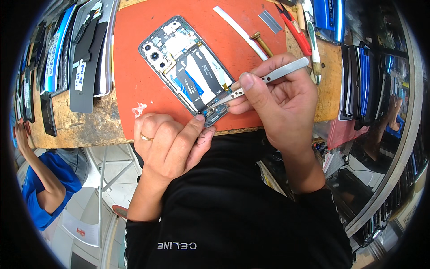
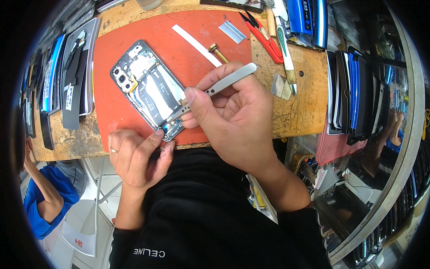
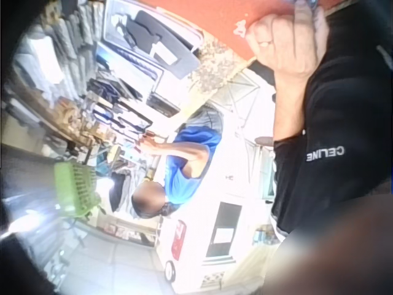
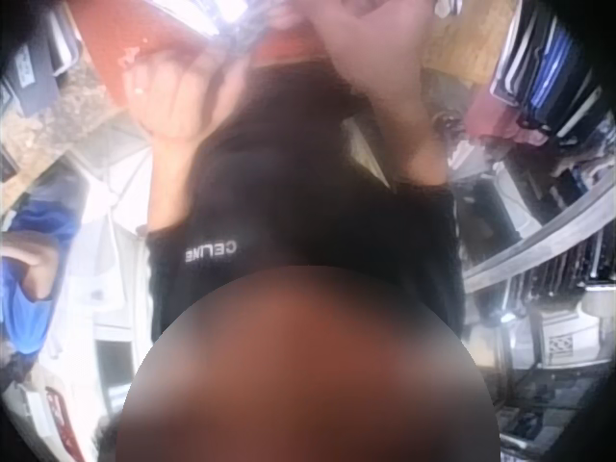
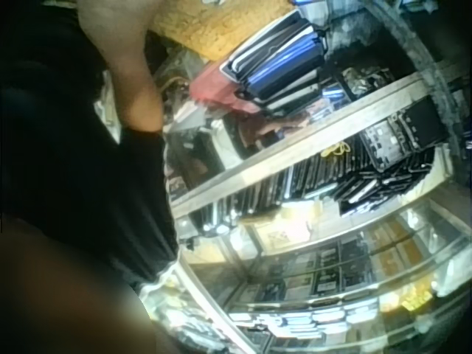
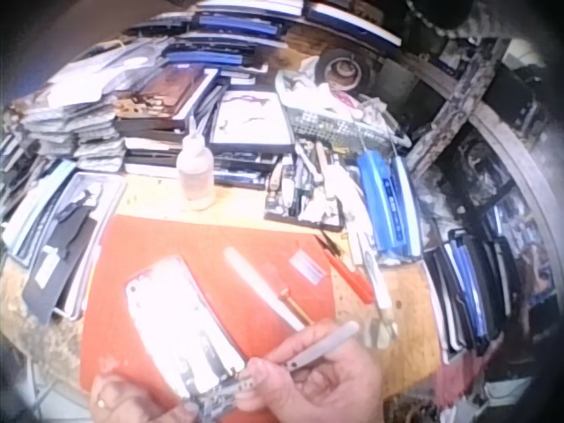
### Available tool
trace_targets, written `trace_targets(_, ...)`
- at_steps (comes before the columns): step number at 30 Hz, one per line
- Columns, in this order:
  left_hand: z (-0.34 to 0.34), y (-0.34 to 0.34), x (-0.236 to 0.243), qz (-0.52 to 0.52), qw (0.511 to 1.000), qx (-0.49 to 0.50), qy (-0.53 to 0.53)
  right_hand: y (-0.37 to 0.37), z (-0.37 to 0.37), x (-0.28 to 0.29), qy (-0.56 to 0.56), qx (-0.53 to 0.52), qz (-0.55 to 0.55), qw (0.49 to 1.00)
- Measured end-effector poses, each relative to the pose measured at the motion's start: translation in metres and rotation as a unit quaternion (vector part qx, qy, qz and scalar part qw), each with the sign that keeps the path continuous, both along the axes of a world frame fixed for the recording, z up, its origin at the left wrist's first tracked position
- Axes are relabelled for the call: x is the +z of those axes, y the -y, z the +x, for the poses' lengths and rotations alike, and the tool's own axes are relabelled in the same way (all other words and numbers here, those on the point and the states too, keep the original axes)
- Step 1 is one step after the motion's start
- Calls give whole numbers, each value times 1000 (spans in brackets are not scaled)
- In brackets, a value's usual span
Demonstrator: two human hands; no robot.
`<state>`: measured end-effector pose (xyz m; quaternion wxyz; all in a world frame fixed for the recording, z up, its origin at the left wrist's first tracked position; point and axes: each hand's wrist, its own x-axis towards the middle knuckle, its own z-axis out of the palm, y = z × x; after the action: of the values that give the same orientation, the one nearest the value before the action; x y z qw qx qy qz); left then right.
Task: The person disassembles a smartphone by removing the back cover and prying open internal components. They use a metal spudger and tweezers to disconnect ribbon cables and remove parts. The person then reassembles the phone and briefly interacts with others in the shop.
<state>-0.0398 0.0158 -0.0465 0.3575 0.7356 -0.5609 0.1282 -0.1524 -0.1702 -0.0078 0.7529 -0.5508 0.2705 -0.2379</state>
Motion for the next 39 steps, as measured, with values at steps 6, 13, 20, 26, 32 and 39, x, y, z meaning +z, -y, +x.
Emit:
trace_targets(6, 0, 0, 1, 2, 1000, -3, -1, -1, 1, 0, -3, 1, 1, 1000)
trace_targets(13, 1, 0, 4, 24, 1000, -5, 5, 0, 1, 0, 7, 9, -3, 1000)
trace_targets(20, 1, 3, 12, 40, 999, -5, -31, 2, -4, 8, 17, -53, -5, 998)
trace_targets(26, 5, 1, 30, 110, 989, -2, -95, 44, -28, 49, -265, 58, -417, 868)
trace_targets(32, 8, 6, 33, 102, 989, -17, -106, 65, -37, 28, -314, 20, -549, 774)
trace_targets(39, 10, 8, 25, 67, 996, -28, -49, 62, -37, 23, -275, -19, -564, 778)
